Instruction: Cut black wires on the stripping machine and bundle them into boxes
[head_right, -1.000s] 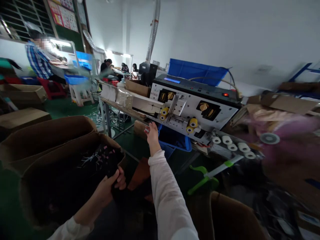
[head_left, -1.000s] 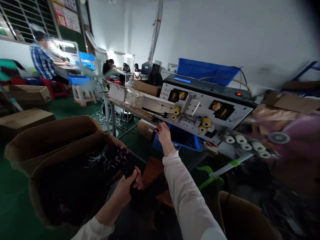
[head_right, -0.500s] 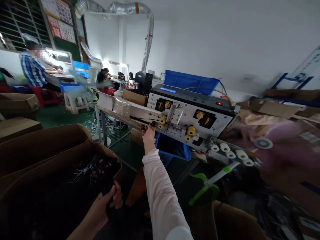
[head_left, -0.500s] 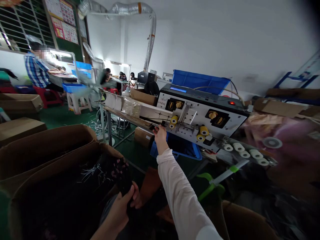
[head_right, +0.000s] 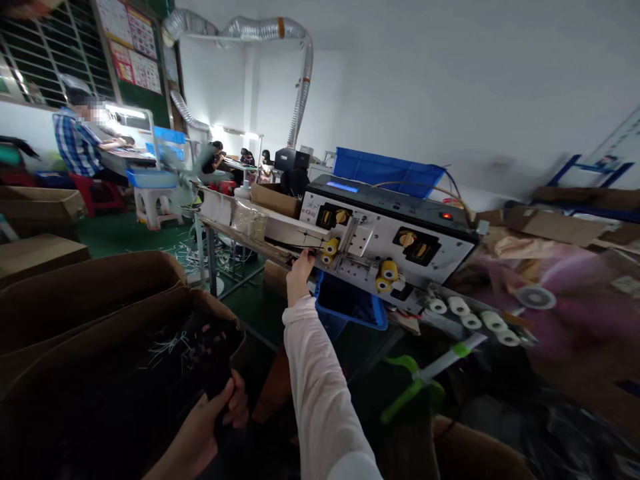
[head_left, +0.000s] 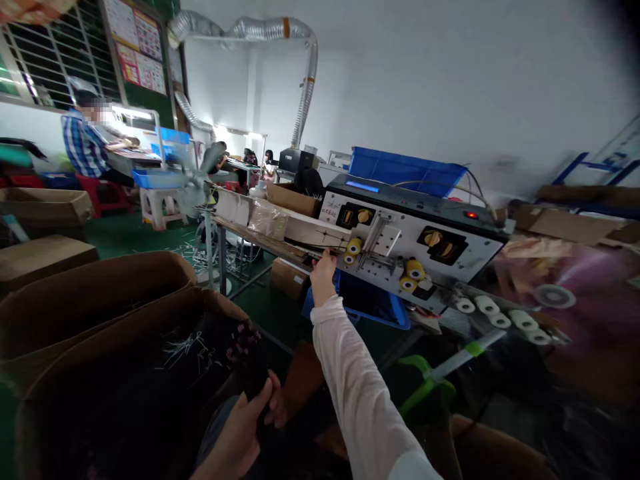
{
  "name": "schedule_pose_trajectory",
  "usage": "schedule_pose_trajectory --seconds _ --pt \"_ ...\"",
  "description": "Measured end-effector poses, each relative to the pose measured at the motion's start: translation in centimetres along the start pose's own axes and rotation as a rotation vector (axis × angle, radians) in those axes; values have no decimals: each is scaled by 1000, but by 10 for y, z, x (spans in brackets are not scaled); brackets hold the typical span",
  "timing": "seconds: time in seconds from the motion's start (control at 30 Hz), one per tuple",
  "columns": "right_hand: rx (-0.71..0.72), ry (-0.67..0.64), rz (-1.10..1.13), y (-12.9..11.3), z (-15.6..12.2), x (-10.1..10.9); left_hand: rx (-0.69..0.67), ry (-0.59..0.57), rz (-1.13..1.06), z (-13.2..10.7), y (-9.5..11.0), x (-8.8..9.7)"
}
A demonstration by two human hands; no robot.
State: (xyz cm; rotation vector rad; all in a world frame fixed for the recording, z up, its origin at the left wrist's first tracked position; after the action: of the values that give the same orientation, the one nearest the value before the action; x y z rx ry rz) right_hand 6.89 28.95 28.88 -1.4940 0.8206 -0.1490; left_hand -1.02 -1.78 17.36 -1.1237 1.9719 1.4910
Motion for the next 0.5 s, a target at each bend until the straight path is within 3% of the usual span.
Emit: schedule_pose_trajectory --seconds 0.23,0.37,0.43,0.5 --pt "115 8 -57 -13 4 -8 -9 -14 -14 -3 0 -1" --pt "251 -31 -84 -24 -15 1 -28 -11 -8 -4 3 -2" --pt "371 -110 -80 -34 -36 17 -57 -21 1 -3 8 -3" --pt "547 -325 -123 -49 -70 36 -87 -31 8 -2 15 -5"
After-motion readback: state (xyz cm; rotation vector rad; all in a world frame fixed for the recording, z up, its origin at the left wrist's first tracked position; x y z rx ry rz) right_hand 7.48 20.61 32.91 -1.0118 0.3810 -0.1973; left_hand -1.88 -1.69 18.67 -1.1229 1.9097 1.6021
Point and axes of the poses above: each hand's wrist, its own z-axis towards the middle knuckle, its own x-axis out of the back of the hand, y = z × x, the point moved 9 cm from there along z, towards the middle knuckle, and after that the axes turned 15 degrees about y, right-handed, at the moved point
